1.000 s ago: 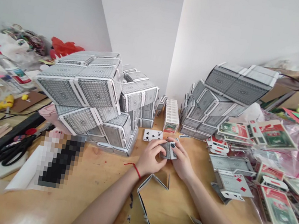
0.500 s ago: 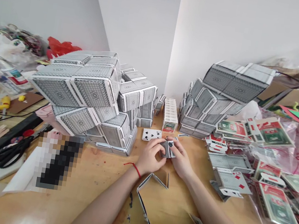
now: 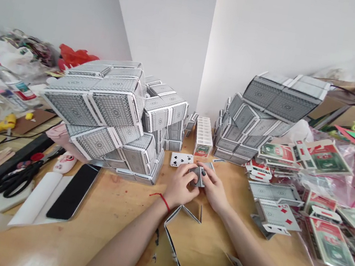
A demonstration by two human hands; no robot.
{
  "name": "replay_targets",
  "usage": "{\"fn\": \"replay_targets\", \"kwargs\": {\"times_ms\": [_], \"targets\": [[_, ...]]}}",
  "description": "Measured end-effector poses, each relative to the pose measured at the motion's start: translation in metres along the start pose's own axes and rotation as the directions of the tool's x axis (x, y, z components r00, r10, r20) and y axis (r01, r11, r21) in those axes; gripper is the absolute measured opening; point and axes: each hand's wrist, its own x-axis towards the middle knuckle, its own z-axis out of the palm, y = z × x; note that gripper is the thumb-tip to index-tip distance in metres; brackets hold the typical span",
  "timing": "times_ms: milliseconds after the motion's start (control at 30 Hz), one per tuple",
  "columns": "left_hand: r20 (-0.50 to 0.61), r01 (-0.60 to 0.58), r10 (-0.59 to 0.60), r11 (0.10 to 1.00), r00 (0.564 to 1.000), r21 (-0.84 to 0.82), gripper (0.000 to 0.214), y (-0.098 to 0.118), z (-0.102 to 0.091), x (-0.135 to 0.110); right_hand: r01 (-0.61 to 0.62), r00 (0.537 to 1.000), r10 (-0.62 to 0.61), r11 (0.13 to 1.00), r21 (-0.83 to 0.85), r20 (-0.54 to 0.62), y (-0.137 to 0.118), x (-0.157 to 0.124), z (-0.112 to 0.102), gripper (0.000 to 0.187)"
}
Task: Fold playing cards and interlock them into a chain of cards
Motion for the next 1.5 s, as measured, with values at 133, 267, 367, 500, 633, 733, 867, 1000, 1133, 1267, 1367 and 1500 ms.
{"fn": "replay_targets", "kwargs": {"times_ms": [133, 267, 367, 500, 633, 733, 867, 1000, 1133, 1267, 1367, 1500], "targets": [[-0.007, 0.009, -0.009, 0.999, 1.0, 0.035, 0.014, -0.001, -0.001, -0.001, -0.096, 0.995, 0.094, 0.991, 0.096, 0.028, 0.001, 0.0, -0.001, 0.035], [-0.018, 0.025, -0.025, 0.999, 1.0, 0.036, 0.014, -0.004, -0.002, -0.001, -0.152, 0.987, 0.142, 0.976, 0.157, 0.074, 0.004, 0.003, -0.001, 0.039], [-0.013, 0.032, -0.032, 0.999, 0.999, 0.019, 0.014, -0.006, -0.002, -0.001, -0.159, 0.986, 0.15, 0.976, 0.146, 0.07, 0.007, 0.004, 0.0, 0.038], [-0.006, 0.022, -0.022, 1.0, 1.0, 0.006, 0.013, -0.005, -0.003, -0.001, -0.18, 0.981, 0.163, 0.966, 0.186, 0.103, 0.008, 0.004, 0.002, 0.039], [-0.001, -0.001, 0.001, 1.0, 1.0, 0.008, 0.013, -0.005, -0.003, -0.001, -0.237, 0.968, 0.204, 0.937, 0.257, 0.148, 0.006, 0.002, 0.003, 0.042], [-0.001, -0.026, 0.026, 1.0, 1.0, 0.016, 0.012, -0.007, -0.002, -0.001, -0.272, 0.96, 0.239, 0.922, 0.277, 0.146, 0.005, 0.001, 0.002, 0.044], [-0.004, -0.072, 0.072, 0.997, 0.997, 0.023, 0.01, -0.007, 0.0, -0.001, -0.276, 0.958, 0.239, 0.916, 0.29, 0.159, 0.004, 0.0, 0.0, 0.041], [0.009, -0.075, 0.075, 0.997, 0.997, 0.033, 0.008, -0.004, 0.0, 0.0, -0.157, 0.987, 0.145, 0.969, 0.192, 0.075, 0.004, 0.001, -0.002, 0.047], [0.008, -0.038, 0.038, 0.999, 0.999, -0.032, 0.009, -0.005, -0.003, 0.0, 0.077, 0.996, -0.078, 0.997, -0.025, -0.053, 0.003, 0.002, -0.003, 0.06], [-0.009, 0.129, -0.135, 0.962, 0.991, -0.241, 0.012, -0.013, -0.003, 0.001, 0.26, 0.954, -0.282, 0.947, -0.187, -0.102, 0.005, 0.0, 0.0, 0.067], [0.053, 0.31, -0.318, 0.854, 0.947, -0.418, 0.022, -0.016, -0.002, 0.004, 0.361, 0.922, -0.385, 0.895, -0.263, -0.047, 0.006, -0.004, 0.003, 0.064], [0.405, 0.583, -0.424, 0.506, 0.81, -0.635, 0.028, -0.018, -0.005, 0.007, 0.432, 0.899, -0.431, 0.852, -0.297, 0.07, 0.004, -0.008, 0.005, 0.061]]}}
